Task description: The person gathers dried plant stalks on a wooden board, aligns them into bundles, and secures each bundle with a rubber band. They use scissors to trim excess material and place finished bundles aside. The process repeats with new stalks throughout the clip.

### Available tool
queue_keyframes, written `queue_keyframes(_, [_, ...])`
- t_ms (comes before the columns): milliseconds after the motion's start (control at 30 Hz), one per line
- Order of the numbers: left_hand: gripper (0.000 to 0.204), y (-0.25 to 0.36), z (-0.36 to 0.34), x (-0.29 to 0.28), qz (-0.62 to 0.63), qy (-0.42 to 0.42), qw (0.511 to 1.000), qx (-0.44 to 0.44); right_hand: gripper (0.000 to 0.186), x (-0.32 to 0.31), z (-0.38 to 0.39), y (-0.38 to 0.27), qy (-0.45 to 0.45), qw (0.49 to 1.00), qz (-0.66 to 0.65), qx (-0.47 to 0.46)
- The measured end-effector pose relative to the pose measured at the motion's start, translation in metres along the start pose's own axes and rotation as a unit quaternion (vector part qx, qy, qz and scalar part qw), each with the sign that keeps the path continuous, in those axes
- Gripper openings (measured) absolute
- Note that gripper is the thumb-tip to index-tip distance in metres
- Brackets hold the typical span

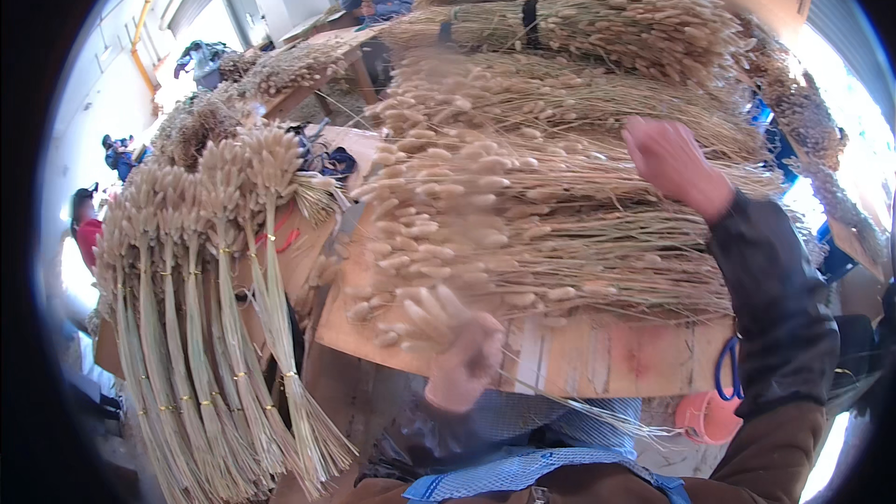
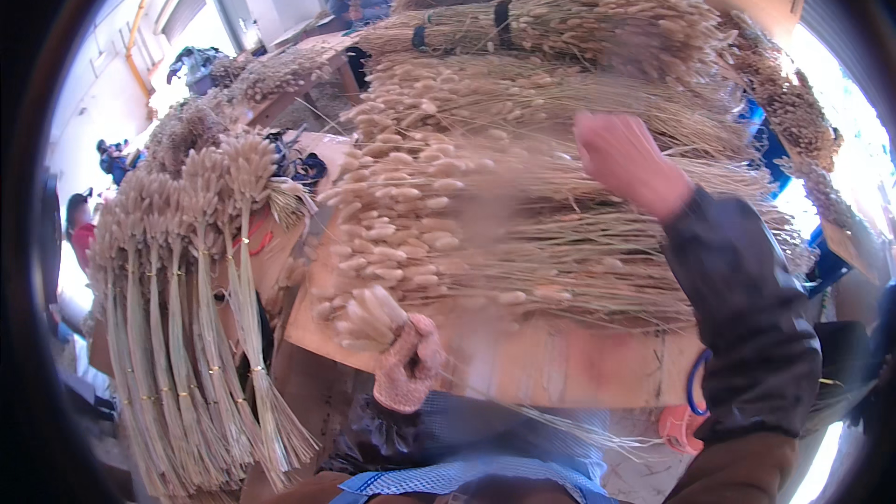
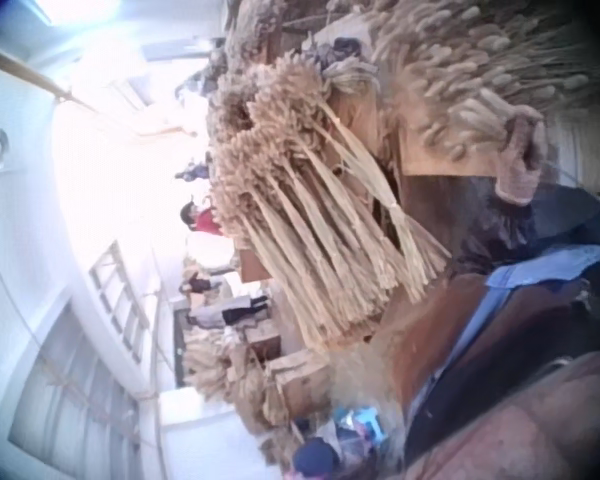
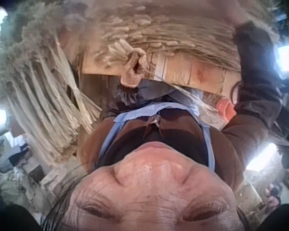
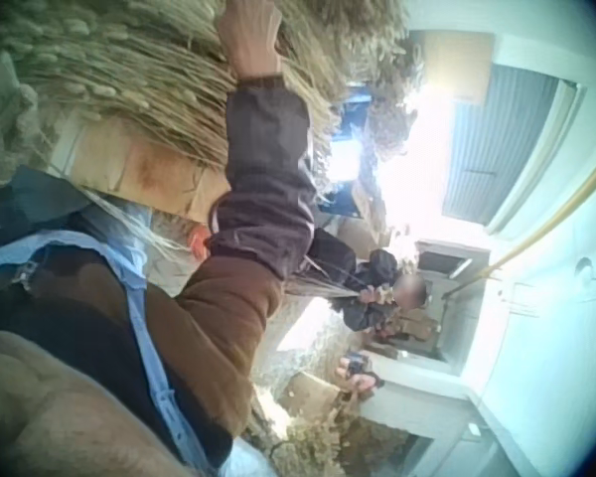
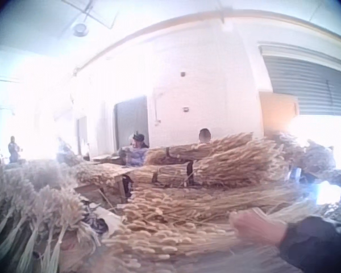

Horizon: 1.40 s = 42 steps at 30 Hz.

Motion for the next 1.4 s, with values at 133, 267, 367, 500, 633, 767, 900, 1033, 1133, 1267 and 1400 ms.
queue_keyframes(133, [0.017,0.009,0.01,-0.004,-0.315,-0.115,0.914,0.227,0.021,0.13,-0.077,0.016,-0.133,0.989,0.06,-0.002])
queue_keyframes(267, [0.021,0.007,0.003,-0.021,0.018,-0.086,0.996,-0.018,0.023,0.203,-0.073,0.017,-0.262,0.961,-0.039,0.077])
queue_keyframes(367, [0.022,0.009,0.0,-0.028,-0.013,-0.037,0.999,-0.008,0.017,0.206,-0.077,0.023,-0.211,0.977,-0.007,0.04])
queue_keyframes(500, [0.024,0.022,0.0,-0.021,-0.3,-0.035,0.908,0.29,0.009,0.144,-0.11,0.042,0.004,0.997,0.056,0.057])
queue_keyframes(633, [0.024,0.013,-0.002,-0.029,0.035,0.05,0.995,-0.082,0.008,0.041,-0.144,0.035,0.079,0.99,0.117,0.007])
queue_keyframes(767, [0.02,0.019,0.004,-0.027,0.096,0.065,0.991,-0.071,0.023,-0.052,-0.136,-0.032,0.196,0.921,0.244,-0.234])
queue_keyframes(900, [0.019,0.025,0.007,-0.031,0.09,0.11,0.99,-0.002,0.024,-0.097,-0.056,-0.105,0.082,0.902,0.275,-0.324])
queue_keyframes(1033, [0.019,0.032,0.008,-0.039,0.08,0.093,0.992,0.035,0.023,-0.141,0.047,-0.131,-0.031,0.963,0.128,-0.234])
queue_keyframes(1133, [0.02,0.032,0.005,-0.044,0.076,0.078,0.993,0.039,0.023,-0.158,0.12,-0.139,-0.019,0.985,0.066,-0.161])
queue_keyframes(1267, [0.023,0.03,0.004,-0.04,0.054,0.067,0.995,0.055,0.023,-0.159,0.207,-0.151,-0.034,0.998,0.028,-0.04])
queue_keyframes(1400, [0.026,0.027,0.008,-0.03,0.027,0.068,0.995,0.061,0.02,-0.132,0.257,-0.164,-0.077,0.989,-0.105,0.069])
Point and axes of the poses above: each hand's wrist, its own z-axis away from the middle knuckle, its own x-axis out of the palm, y = z × x, the point moved 3 cm from there along -z, towards the middle knuckle, and after that the axes turned 9 degrees about y, right-handed, at the moved point
